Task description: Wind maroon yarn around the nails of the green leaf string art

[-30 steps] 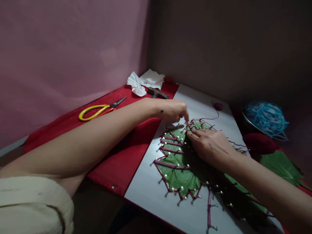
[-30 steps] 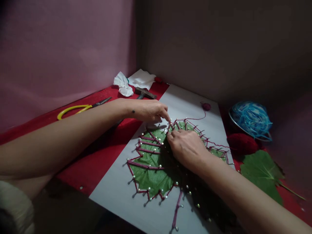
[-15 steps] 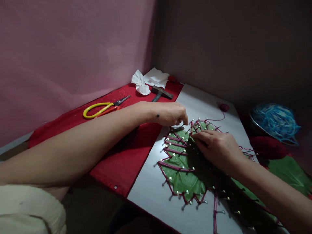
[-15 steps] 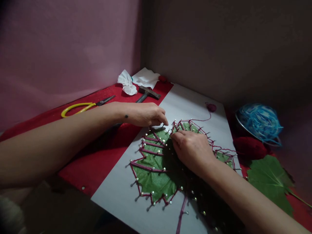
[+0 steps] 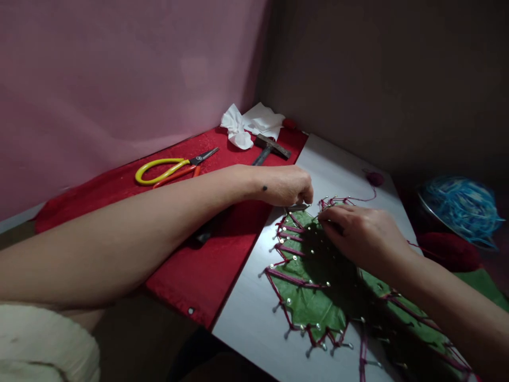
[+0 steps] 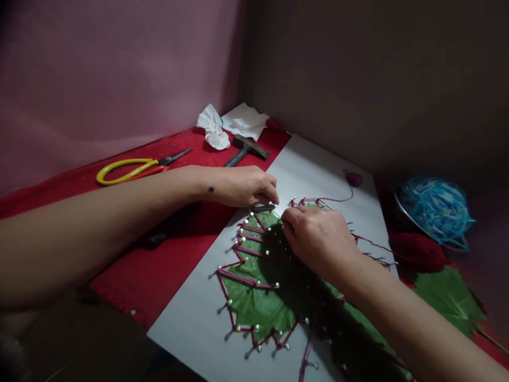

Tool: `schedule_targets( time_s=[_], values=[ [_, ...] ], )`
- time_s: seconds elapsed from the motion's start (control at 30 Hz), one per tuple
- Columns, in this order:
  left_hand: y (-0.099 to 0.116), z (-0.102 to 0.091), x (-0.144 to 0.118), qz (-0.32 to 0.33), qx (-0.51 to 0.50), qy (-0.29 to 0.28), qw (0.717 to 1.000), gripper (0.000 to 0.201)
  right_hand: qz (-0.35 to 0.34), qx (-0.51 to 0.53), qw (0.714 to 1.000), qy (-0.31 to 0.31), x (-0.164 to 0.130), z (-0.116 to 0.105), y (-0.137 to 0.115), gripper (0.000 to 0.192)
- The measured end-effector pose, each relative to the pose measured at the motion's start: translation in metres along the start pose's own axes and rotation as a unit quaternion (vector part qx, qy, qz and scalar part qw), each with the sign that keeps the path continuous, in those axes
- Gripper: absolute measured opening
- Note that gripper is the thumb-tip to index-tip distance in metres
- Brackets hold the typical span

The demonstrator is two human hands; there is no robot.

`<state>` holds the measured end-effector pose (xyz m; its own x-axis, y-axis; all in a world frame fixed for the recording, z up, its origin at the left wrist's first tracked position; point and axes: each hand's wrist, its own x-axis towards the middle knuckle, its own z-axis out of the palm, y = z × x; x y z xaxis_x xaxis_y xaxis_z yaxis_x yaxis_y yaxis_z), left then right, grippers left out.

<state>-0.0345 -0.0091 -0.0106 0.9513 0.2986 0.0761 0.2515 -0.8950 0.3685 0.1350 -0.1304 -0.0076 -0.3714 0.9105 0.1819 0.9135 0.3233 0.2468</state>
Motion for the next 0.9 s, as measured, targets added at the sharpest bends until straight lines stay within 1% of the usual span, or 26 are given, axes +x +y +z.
schedule_targets(
  time_s=[0.07,0.17,0.3,0.4,0.53,0.63,0.73,0.9],
  values=[
    [0.000,0.000,0.000,-0.005,0.002,0.001,1.000,0.033,-0.011,-0.024,1.000,-0.010,0.005,-0.003,-0.001,0.022],
    [0.002,-0.001,-0.001,-0.003,0.010,-0.001,1.000,0.033,0.010,-0.026,1.000,-0.012,0.007,-0.004,-0.002,0.020],
    [0.006,-0.003,-0.001,-0.010,0.019,-0.011,1.000,0.035,0.035,0.007,0.999,0.011,0.005,-0.004,0.004,0.022],
    [0.010,-0.005,0.000,-0.021,0.018,-0.012,1.000,0.037,0.058,0.046,0.997,0.006,0.007,-0.005,0.010,0.021],
    [0.009,-0.004,0.000,-0.021,0.016,-0.010,1.000,0.037,0.108,0.079,0.990,-0.035,0.020,-0.007,0.012,0.020],
    [0.006,-0.003,0.000,-0.009,0.025,-0.001,1.000,0.035,0.154,0.076,0.980,-0.096,0.032,-0.009,0.009,0.022],
    [0.003,-0.001,0.000,0.003,0.023,0.005,1.000,0.033,0.171,0.055,0.974,-0.138,0.039,-0.013,0.003,0.025],
    [0.001,0.000,0.000,0.006,0.006,0.011,1.000,0.034,0.140,-0.046,0.981,-0.128,0.028,-0.017,-0.010,0.027]
  ],
)
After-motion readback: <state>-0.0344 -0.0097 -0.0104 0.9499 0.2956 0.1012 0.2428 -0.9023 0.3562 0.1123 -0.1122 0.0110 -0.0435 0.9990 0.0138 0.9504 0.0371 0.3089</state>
